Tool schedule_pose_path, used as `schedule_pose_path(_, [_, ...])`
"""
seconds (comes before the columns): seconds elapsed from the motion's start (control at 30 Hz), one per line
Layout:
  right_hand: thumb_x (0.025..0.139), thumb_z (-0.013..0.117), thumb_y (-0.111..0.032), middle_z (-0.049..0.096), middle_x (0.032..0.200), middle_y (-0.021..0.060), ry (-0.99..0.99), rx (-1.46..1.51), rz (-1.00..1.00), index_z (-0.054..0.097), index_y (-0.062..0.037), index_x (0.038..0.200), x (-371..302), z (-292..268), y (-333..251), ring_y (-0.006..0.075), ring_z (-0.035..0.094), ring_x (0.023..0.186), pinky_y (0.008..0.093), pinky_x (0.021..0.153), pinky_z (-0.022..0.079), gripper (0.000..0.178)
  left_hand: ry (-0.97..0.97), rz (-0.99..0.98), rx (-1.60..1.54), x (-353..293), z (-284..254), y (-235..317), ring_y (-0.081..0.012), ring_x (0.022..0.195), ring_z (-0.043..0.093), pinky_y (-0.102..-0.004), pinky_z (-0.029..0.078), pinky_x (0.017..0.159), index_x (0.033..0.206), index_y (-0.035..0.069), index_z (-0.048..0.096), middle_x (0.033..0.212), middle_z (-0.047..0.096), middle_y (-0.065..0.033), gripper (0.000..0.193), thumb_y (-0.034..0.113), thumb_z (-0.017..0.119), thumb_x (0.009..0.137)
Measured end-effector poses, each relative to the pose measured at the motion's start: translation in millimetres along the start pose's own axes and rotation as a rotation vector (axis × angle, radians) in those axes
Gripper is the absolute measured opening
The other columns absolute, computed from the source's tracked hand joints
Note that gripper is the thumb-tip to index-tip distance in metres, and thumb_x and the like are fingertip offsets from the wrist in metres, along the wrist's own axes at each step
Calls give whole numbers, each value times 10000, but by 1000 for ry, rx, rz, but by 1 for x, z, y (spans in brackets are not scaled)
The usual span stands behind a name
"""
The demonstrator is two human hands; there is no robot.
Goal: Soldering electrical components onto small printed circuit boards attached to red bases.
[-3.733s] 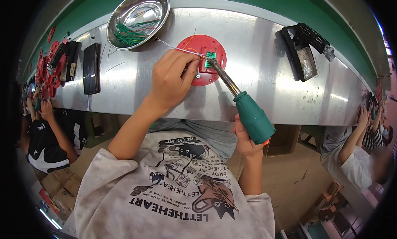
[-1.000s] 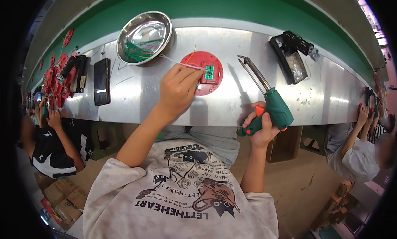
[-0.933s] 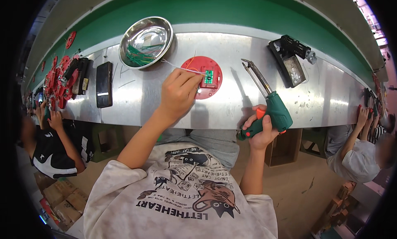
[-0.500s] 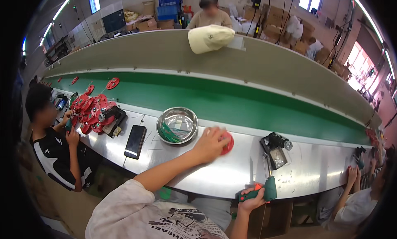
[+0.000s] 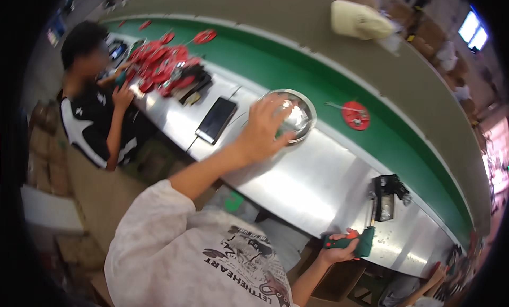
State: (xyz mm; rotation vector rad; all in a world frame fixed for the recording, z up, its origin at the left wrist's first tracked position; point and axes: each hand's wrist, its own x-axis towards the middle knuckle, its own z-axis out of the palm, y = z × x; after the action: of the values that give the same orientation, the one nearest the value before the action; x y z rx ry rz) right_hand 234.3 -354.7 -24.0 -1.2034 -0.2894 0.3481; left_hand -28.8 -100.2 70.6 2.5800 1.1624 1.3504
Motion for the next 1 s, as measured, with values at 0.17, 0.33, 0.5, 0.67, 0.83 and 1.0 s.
schedule_pose_path(0.17, [1047,423,-332,542,562,85,2,-69,-16,564,50,1115,-5,11,-3,173,472,417,270,461,417,413,61,-198,269,19,-43,-128,-402,1261,476,-533,383,1050,1329,51,565,1303,578,-190,591,307,735,824])
schedule_pose_path(0.33, [1041,455,-419,481,594,11,-57,-89,54,608,-23,1091,3,-13,11,127,444,457,258,451,380,428,-431,-725,480,92,-43,-254,-428,1311,468,-511,365,1094,1377,29,539,1362,563,-228,607,352,644,874])
schedule_pose_path(0.5, [983,489,-436,550,672,105,13,-148,-40,628,36,945,-15,23,7,232,512,455,298,444,432,494,-610,-831,669,137,2,-378,-443,1409,364,-567,278,1153,1468,28,465,1477,479,-247,670,310,614,878])
schedule_pose_path(0.67, [937,557,-427,629,799,152,-111,14,163,623,47,1064,7,-3,7,239,564,542,339,466,451,495,-419,-985,793,139,5,-479,-440,1460,285,-628,188,1175,1547,11,354,1572,373,-241,794,340,615,873])
schedule_pose_path(0.83, [908,591,-440,606,644,146,-170,24,112,634,39,1027,48,-96,55,267,558,503,363,459,455,495,-206,-1235,626,136,15,-516,-424,1461,306,-577,231,1177,1514,4,389,1530,439,-218,898,460,705,808])
schedule_pose_path(1.0, [908,586,-445,597,635,143,-197,-27,117,630,48,1012,40,-92,47,269,557,505,366,458,449,505,-137,-1102,510,141,9,-517,-402,1343,488,-497,340,1120,1354,28,548,1362,610,-186,692,354,739,775])
